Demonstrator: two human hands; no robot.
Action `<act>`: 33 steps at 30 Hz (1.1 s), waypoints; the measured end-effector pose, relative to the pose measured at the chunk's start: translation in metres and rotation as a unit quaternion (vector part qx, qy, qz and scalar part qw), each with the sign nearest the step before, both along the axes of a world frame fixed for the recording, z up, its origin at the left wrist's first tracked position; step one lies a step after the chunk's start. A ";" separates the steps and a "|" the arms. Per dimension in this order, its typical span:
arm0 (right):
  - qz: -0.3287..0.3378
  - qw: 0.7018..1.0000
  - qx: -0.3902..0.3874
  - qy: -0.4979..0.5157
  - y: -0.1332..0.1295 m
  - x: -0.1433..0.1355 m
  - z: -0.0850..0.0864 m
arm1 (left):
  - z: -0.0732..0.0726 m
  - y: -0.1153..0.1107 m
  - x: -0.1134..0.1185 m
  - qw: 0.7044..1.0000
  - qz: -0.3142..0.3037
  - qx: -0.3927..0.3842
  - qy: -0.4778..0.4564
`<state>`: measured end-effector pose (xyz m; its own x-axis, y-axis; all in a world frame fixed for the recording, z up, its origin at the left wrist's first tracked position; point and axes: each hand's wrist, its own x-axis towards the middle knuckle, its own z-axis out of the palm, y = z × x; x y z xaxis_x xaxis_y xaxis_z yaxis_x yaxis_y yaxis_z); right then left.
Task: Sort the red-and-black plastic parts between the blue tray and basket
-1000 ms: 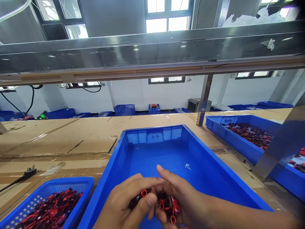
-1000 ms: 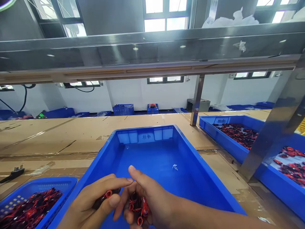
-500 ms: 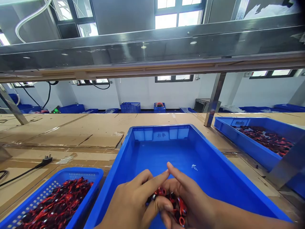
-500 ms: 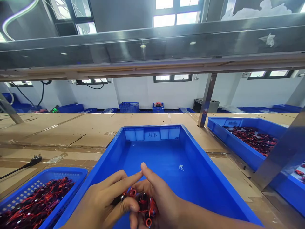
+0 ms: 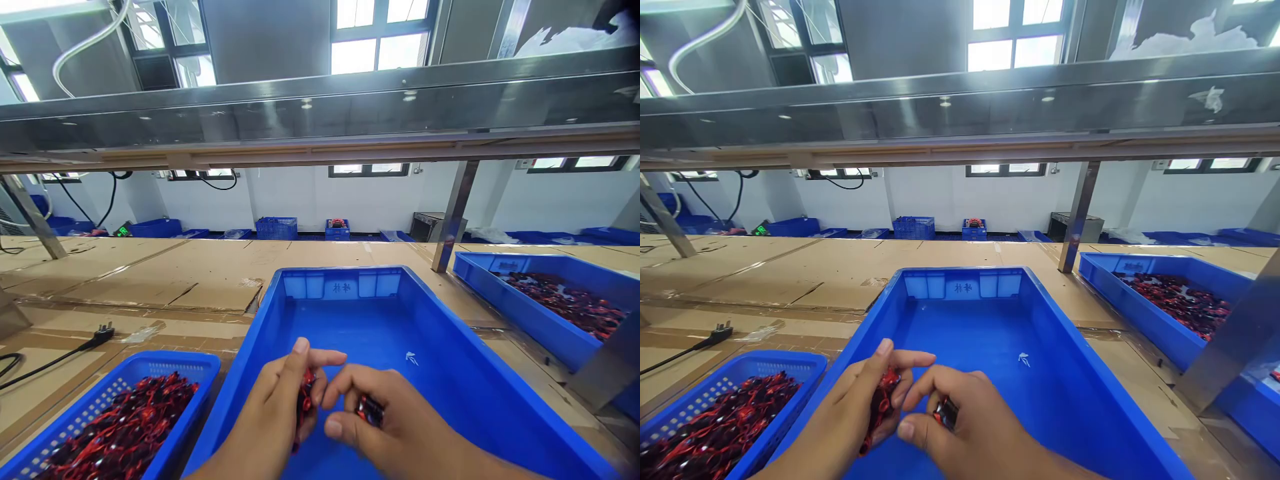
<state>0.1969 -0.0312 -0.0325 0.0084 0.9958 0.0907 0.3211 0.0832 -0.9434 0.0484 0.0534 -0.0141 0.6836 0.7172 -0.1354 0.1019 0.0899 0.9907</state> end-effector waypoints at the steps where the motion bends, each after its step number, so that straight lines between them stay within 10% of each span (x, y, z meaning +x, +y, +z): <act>1: -0.018 0.997 0.048 -0.051 -0.002 0.000 0.001 | -0.001 0.002 0.001 1.000 -0.015 -0.022 0.003; 12: -0.010 0.937 0.215 -0.275 -0.005 0.001 -0.003 | -0.009 -0.013 -0.012 0.984 -0.055 0.031 0.165; 23: -0.024 0.932 0.279 -0.231 -0.007 0.007 0.003 | -0.011 0.003 -0.002 0.977 -0.092 -0.187 -0.038; 28: -0.054 0.996 0.039 0.063 -0.003 0.008 0.003 | -0.003 0.006 -0.002 0.942 -0.061 -0.328 -0.019; 33: 0.010 0.924 -0.087 0.372 0.004 0.014 0.005 | -0.002 0.008 -0.001 0.936 -0.043 -0.348 0.013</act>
<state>0.2111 -0.0274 -0.0275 -0.0139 0.9955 -0.0938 -0.4225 -0.0908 -0.9018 0.0478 0.0618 -0.0159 0.7247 0.3906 -0.5677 0.1627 0.7035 0.6918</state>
